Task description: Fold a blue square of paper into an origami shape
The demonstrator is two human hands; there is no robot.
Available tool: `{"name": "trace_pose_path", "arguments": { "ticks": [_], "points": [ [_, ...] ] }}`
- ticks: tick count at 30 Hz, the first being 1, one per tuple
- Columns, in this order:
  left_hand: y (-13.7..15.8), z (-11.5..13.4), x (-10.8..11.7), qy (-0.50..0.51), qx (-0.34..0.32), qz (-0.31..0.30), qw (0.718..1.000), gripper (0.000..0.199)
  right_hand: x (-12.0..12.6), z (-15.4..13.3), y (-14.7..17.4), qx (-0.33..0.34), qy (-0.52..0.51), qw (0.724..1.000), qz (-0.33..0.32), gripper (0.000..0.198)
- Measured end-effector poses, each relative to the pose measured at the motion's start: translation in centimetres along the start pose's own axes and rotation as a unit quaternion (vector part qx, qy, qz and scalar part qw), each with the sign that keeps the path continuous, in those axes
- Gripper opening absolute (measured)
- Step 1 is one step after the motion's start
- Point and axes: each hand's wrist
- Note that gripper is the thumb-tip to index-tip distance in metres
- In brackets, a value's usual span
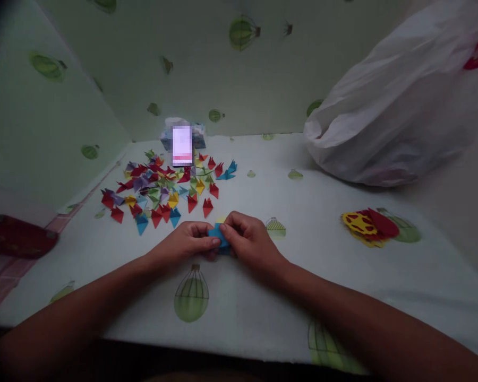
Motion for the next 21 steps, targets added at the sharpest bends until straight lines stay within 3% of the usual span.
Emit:
{"name": "trace_pose_path", "arguments": {
  "ticks": [6, 12, 21],
  "points": [
    [0.22, 0.06, 0.24, -0.029, -0.036, 0.022, 0.999, 0.039, -0.08, -0.07, 0.11, -0.019, -0.056, 0.997, 0.042, 0.031],
    [0.25, -0.1, 0.81, -0.095, -0.073, 0.026, 0.992, 0.031, 0.41, -0.29, -0.18, -0.037, -0.061, 0.997, -0.03, 0.031],
    [0.18, -0.34, 0.27, -0.037, -0.138, 0.053, 0.988, 0.031, -0.15, 0.02, 0.06, 0.037, 0.001, 0.999, 0.03, 0.031]
  ]
}}
Point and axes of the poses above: each hand's wrist, its own y-axis away from the middle knuckle, its own x-axis out of the back of the hand, z = x × y
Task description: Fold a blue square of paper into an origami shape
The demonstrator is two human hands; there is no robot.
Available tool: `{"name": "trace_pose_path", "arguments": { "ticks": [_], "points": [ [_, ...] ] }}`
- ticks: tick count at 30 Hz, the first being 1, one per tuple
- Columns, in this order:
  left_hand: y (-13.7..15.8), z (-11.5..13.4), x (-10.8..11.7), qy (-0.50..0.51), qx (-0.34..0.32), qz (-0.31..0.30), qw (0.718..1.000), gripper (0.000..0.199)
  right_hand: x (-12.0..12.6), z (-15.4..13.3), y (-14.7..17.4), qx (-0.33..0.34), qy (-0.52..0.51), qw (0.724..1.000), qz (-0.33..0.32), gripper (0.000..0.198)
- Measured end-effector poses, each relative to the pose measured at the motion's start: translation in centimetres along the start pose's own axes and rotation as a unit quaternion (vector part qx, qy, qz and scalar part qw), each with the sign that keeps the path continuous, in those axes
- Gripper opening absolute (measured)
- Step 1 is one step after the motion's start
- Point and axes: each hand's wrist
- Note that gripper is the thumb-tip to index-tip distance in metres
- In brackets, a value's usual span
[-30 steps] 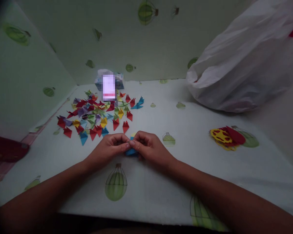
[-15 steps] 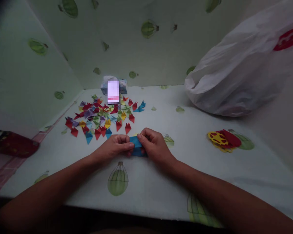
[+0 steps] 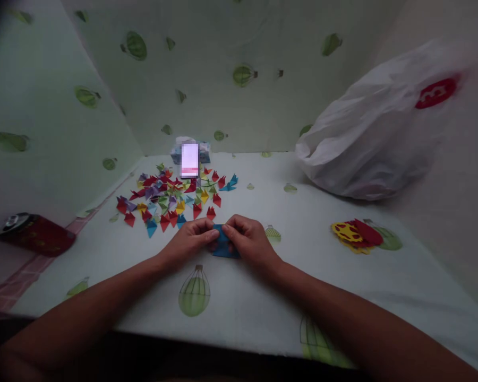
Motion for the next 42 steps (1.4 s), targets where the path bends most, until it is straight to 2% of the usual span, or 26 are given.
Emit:
{"name": "trace_pose_path", "arguments": {
  "ticks": [4, 9, 11, 15, 19, 23, 29, 34, 37, 42],
  "points": [
    [0.2, 0.0, -0.2, -0.039, -0.05, 0.032, 0.998, 0.031, -0.4, -0.2, 0.3, -0.001, -0.017, 1.0, -0.024, 0.03],
    [0.4, 0.1, -0.4, -0.052, -0.072, 0.068, 0.994, 0.036, -0.6, -0.4, 0.4, -0.001, -0.039, 0.999, 0.004, 0.03],
    [0.3, 0.1, -0.4, -0.048, -0.063, 0.058, 0.995, 0.036, -0.6, -0.3, 0.4, 0.01, -0.029, 0.999, 0.027, 0.03],
    [0.1, -0.1, -0.3, -0.022, -0.012, -0.004, 1.0, 0.036, -0.6, 0.1, 0.4, 0.019, -0.033, 0.998, 0.041, 0.03],
    [0.0, -0.1, -0.2, -0.007, -0.003, 0.004, 1.0, 0.038, -0.6, 0.2, 0.3, -0.002, -0.08, 0.997, 0.009, 0.034],
    [0.0, -0.1, -0.1, -0.026, 0.018, -0.013, 0.999, 0.038, -0.5, 0.3, 0.0, -0.024, -0.088, 0.995, -0.034, 0.033],
    [-0.3, -0.3, 0.1, -0.021, -0.037, 0.02, 0.999, 0.034, -0.6, 0.6, -0.1, -0.058, -0.121, 0.991, -0.006, 0.036],
    [-0.5, -0.4, 0.3, 0.023, -0.063, 0.058, 0.996, 0.032, -0.6, 0.8, -0.3, -0.054, -0.144, 0.988, 0.008, 0.036],
    [-0.5, -0.4, 0.3, 0.039, -0.08, 0.058, 0.994, 0.033, -0.5, 0.9, -0.3, -0.059, -0.157, 0.986, 0.019, 0.035],
    [-0.6, -0.5, 0.3, 0.051, -0.071, 0.048, 0.995, 0.032, -0.6, 1.0, -0.1, -0.071, -0.181, 0.981, 0.02, 0.035]
  ]
}}
Point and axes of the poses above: each hand's wrist, its own y-axis away from the middle knuckle, its own x-axis out of the back of the hand, z = x × y
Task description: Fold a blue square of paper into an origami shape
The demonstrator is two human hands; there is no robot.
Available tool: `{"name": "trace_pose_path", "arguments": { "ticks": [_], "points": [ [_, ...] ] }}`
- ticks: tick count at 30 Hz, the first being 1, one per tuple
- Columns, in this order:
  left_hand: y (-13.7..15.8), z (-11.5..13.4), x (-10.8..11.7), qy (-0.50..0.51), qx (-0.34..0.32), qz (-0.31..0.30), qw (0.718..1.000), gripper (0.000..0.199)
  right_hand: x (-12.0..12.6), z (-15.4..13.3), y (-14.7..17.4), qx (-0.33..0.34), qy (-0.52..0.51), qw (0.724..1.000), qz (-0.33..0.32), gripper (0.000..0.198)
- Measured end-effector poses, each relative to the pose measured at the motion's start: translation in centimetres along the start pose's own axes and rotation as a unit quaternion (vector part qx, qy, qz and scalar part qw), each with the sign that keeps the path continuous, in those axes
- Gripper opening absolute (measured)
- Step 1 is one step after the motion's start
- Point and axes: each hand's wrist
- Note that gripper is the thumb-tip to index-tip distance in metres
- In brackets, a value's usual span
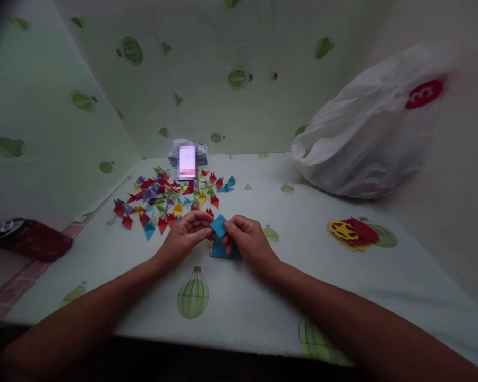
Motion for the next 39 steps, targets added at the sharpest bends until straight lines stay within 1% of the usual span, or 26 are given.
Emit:
{"name": "trace_pose_path", "arguments": {
  "ticks": [7, 13, 19, 24, 30, 34, 36, 39],
  "points": [
    [0.06, -0.05, -0.06, -0.022, -0.008, 0.014, 1.0, 0.028, -0.18, -0.14, 0.14, 0.002, -0.008, 1.0, -0.003, 0.034],
    [0.12, 0.07, -0.16, -0.043, -0.016, 0.016, 0.999, 0.023, -0.17, -0.13, 0.11, 0.004, 0.02, 1.0, -0.01, 0.034],
    [0.22, -0.01, -0.22, -0.05, -0.023, 0.013, 0.998, 0.026, -0.15, 0.1, 0.13, -0.014, 0.0, 1.0, -0.011, 0.034],
    [0.17, -0.14, -0.18, -0.053, -0.025, 0.015, 0.998, 0.024, -0.13, 0.15, 0.11, -0.017, -0.006, 1.0, -0.015, 0.036],
    [0.25, -0.03, -0.27, -0.07, -0.036, 0.028, 0.996, 0.019, -0.14, 0.17, 0.13, -0.015, 0.012, 1.0, -0.013, 0.037],
    [0.47, 0.1, -0.44, -0.099, -0.052, 0.023, 0.994, 0.013, -0.12, 0.19, 0.11, -0.013, 0.02, 1.0, -0.017, 0.037],
    [0.54, 0.05, -0.49, -0.1, -0.054, 0.029, 0.993, 0.015, -0.08, 0.21, 0.07, -0.008, 0.025, 0.999, -0.018, 0.037],
    [0.56, -0.05, -0.52, -0.078, -0.046, 0.039, 0.995, 0.023, -0.04, 0.18, 0.05, 0.004, 0.034, 0.999, -0.018, 0.037]
  ]
}}
Point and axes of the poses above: each hand's wrist, its own y-axis away from the middle knuckle, its own x-axis out of the back of the hand, z = x × y
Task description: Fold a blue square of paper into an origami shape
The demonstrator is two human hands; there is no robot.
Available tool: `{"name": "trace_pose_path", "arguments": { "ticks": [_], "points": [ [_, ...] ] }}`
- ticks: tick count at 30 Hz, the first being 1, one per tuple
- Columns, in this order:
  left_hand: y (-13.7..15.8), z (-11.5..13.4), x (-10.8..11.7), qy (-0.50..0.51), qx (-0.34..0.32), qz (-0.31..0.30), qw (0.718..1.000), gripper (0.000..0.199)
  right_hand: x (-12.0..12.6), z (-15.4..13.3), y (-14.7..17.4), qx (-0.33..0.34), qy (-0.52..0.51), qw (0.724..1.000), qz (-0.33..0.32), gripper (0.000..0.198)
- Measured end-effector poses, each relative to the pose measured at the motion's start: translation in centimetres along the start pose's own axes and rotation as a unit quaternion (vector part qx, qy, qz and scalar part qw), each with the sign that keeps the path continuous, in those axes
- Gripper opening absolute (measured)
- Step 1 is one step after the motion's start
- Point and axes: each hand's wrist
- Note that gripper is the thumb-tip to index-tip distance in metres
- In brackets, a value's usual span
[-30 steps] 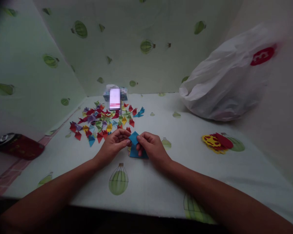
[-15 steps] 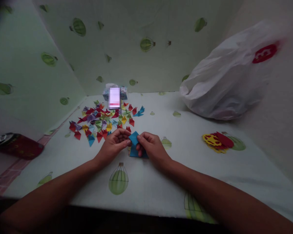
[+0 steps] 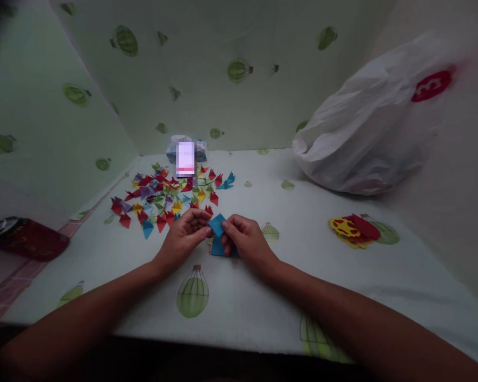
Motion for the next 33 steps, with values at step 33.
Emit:
{"name": "trace_pose_path", "arguments": {
  "ticks": [33],
  "points": [
    [0.44, 0.29, -0.17, -0.043, -0.035, 0.005, 0.998, 0.016, -0.2, 0.17, 0.07, 0.004, 0.018, 1.0, -0.021, 0.034]
  ]
}}
Point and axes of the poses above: each hand's wrist, its own y-axis away from the middle knuckle, its own x-axis out of the back of the hand, z = x × y
